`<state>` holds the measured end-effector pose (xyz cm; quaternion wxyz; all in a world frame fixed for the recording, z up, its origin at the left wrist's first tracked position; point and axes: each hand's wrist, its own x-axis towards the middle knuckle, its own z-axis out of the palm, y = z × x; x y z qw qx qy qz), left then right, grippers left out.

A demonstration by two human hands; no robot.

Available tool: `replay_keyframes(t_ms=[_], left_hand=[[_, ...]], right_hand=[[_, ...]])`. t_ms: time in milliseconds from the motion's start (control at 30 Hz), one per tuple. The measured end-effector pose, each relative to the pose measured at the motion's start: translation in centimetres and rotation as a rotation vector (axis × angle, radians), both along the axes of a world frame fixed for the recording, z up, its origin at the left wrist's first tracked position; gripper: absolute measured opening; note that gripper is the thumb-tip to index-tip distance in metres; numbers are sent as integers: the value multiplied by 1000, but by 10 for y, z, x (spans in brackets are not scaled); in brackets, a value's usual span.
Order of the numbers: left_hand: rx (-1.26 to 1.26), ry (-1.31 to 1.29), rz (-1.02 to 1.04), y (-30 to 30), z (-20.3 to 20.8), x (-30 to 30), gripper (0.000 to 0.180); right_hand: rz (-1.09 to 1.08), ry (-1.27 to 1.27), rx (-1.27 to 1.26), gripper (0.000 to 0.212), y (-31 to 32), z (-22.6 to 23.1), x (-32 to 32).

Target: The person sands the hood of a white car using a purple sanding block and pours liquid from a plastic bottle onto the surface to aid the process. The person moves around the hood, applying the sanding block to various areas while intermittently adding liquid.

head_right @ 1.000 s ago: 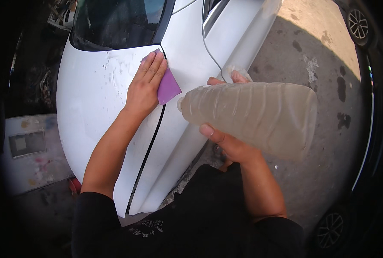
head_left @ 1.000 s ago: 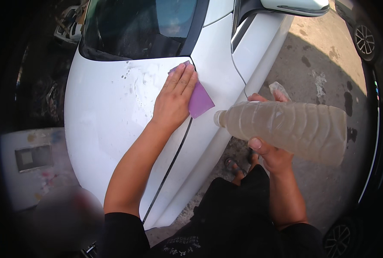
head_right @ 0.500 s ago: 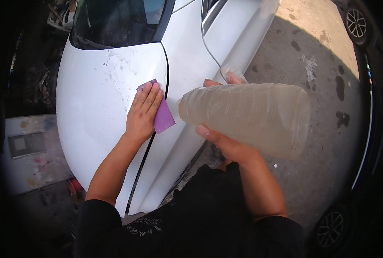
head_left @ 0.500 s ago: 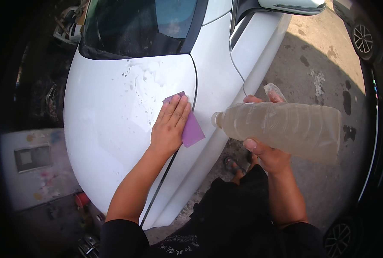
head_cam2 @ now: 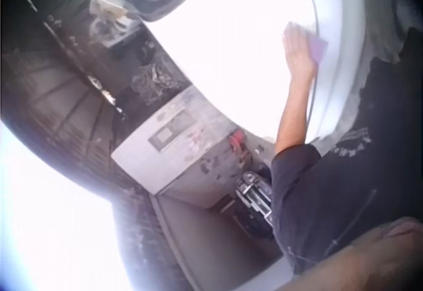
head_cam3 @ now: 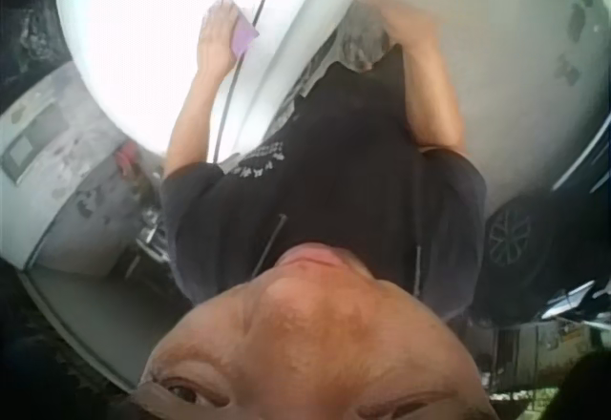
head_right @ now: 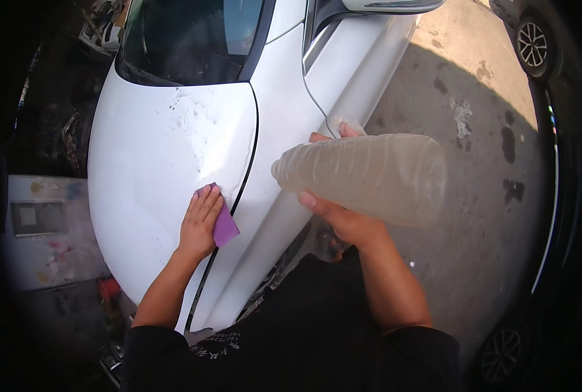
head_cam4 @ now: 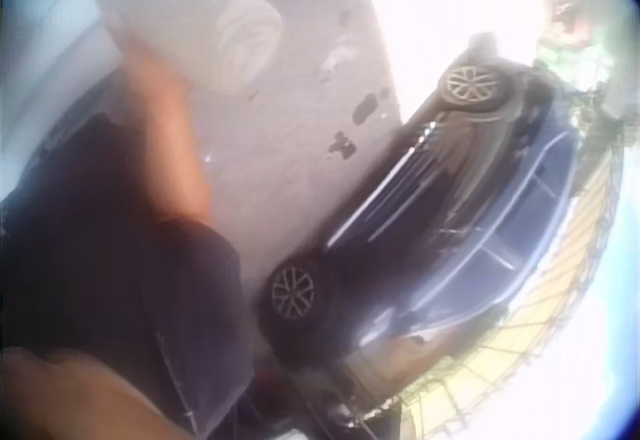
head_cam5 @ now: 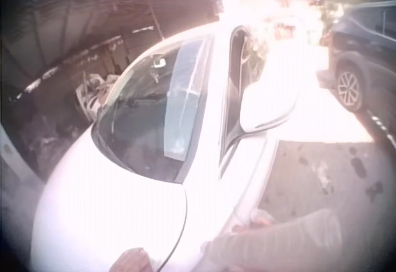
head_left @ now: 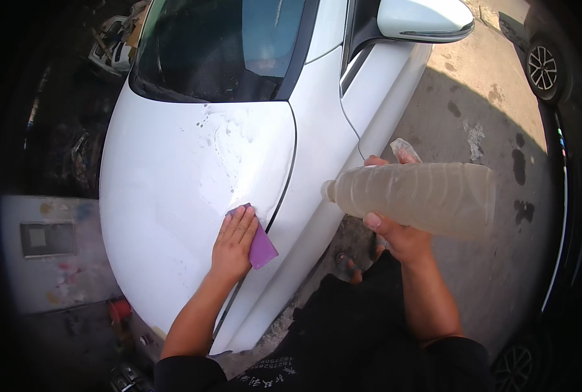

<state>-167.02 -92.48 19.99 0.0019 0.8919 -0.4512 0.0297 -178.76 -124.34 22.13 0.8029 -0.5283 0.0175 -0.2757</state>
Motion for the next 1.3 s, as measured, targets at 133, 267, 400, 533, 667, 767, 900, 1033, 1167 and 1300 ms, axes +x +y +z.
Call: replay_keyframes(t_ms=[133,267,400,533,667,767,900,1033,1167,1300], left_hand=[[-386,172,160,-4,53,8,36],[-888,655,547,-64,81,33,35],[-1211,1105,759,-126,82,61,36],[-1264,1110,829,-156,64,76,31],[-1190,975,874,-192,58,74,38],[-1169,920,942,-205,56,75,40],[-1102,784,1109,-221,58,81,26],[-907,469,1102,-232,44,87,31],[-736,296,1132,-237,30,91,43],[-667,200,1180,-246,15,96,40]], right_hand=[[9,-48,-87,96,-17,3,-3],[2,-10,-36,97,-38,9,6],[45,27,12,98,-70,10,16],[60,59,-7,97,-112,7,21],[46,34,-29,95,-156,-2,27],[33,37,-54,95,-173,-3,31],[63,13,-45,94,-189,-7,39],[100,8,-63,94,-197,-9,43],[127,26,-32,95,-202,-12,43],[124,20,-24,95,-205,-13,43]])
